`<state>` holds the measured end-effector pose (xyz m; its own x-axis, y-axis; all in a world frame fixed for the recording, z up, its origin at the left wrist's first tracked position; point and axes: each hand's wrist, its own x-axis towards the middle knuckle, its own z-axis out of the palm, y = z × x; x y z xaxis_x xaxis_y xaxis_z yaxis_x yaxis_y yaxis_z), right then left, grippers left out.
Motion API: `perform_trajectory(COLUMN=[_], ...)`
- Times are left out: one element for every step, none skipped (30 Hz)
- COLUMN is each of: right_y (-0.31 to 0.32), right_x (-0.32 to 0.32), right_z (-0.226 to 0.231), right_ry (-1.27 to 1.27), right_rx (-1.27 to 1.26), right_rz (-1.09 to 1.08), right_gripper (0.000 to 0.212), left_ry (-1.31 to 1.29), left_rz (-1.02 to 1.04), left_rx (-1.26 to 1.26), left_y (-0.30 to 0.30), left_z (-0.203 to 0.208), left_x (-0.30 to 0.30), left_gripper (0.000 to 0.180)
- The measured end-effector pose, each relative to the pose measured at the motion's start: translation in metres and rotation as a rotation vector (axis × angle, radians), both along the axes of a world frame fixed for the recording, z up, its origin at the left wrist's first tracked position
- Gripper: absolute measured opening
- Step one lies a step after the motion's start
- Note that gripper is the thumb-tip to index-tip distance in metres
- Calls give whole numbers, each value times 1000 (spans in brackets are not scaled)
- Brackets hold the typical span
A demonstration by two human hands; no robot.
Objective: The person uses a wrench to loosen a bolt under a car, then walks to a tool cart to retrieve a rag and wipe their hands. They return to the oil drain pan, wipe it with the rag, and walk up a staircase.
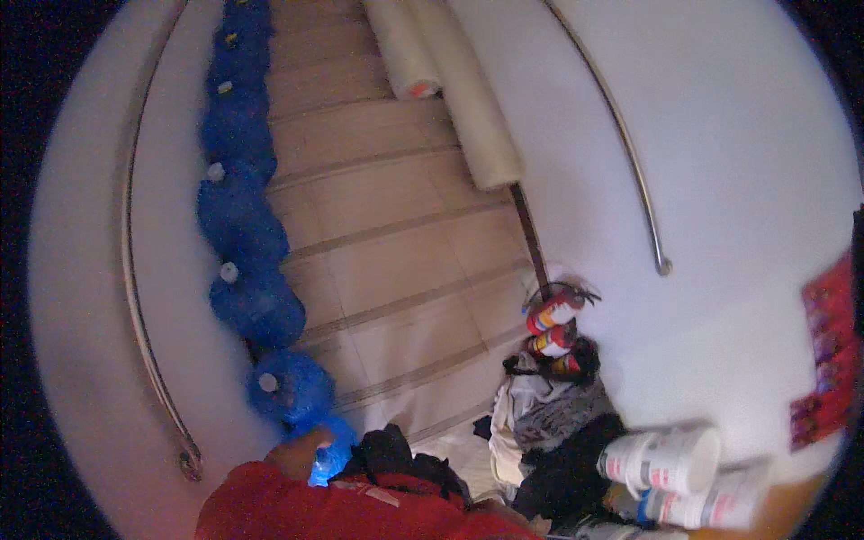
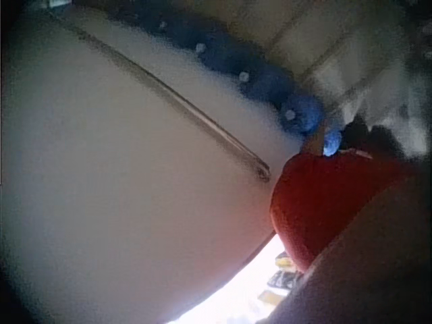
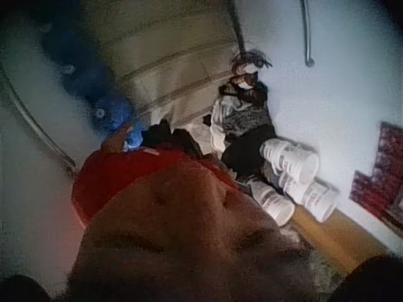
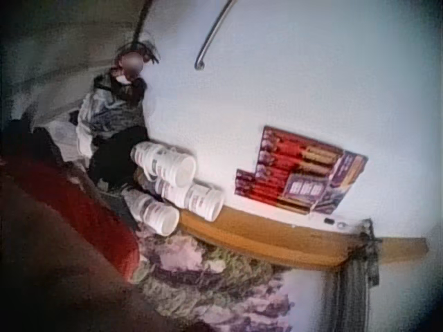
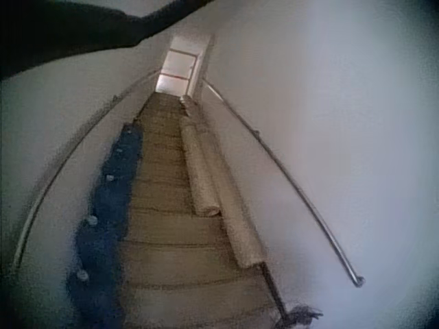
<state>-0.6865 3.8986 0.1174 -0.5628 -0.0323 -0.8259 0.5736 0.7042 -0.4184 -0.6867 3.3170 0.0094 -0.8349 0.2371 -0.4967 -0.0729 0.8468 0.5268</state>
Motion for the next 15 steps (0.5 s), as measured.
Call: perform_trajectory(right_y=[9,11,12,10,8,6,2,-3,-9,-11,-14,-15,-14,-11,-5], right_x=[-20,-39,-62,-92,-125,-169,-192,-209,-229,-248,-268,-288,-314,-341,-375], right_z=[22,41,56,67,76,81,81,79,76,76,75,72,72,75,80], right_ry=[24,28,22,26,26,48,36,7,-21,-44,-71,-103,-126,-140,-136], right_rx=[28,37,43,37,28,29,24,15,13,12,8,12,12,22,38], right_rz=[-48,-64,-76,-60,-41,-44,-33,-17,2,32,74,139,193,243,354], right_gripper=[33,32,32,32,31,31,31,30,30,30,29,29,29,28,28], left_ry=[125,118,116,139,182,269,308,331,336,321,279,214,139,69,15], left_rz=[55,81,117,23,87,166,213,240,230,203,111,-15,-173,-326,-309], left_rx=[78,87,100,-83,-69,15,74,103,101,74,-38,-199,-368,-463,-451], left_y=[7,2,0,-3,-5,4,10,12,16,14,14,8,1,-5,-14], left_z=[61,54,49,45,43,66,75,82,84,88,92,86,84,87,85], left_x=[-60,-94,-132,-181,-215,-279,-312,-337,-356,-368,-372,-364,-357,-351,-336], left_gripper=[17,18,18,21,21,22,23,23,24,24,24,25,25,25,24])
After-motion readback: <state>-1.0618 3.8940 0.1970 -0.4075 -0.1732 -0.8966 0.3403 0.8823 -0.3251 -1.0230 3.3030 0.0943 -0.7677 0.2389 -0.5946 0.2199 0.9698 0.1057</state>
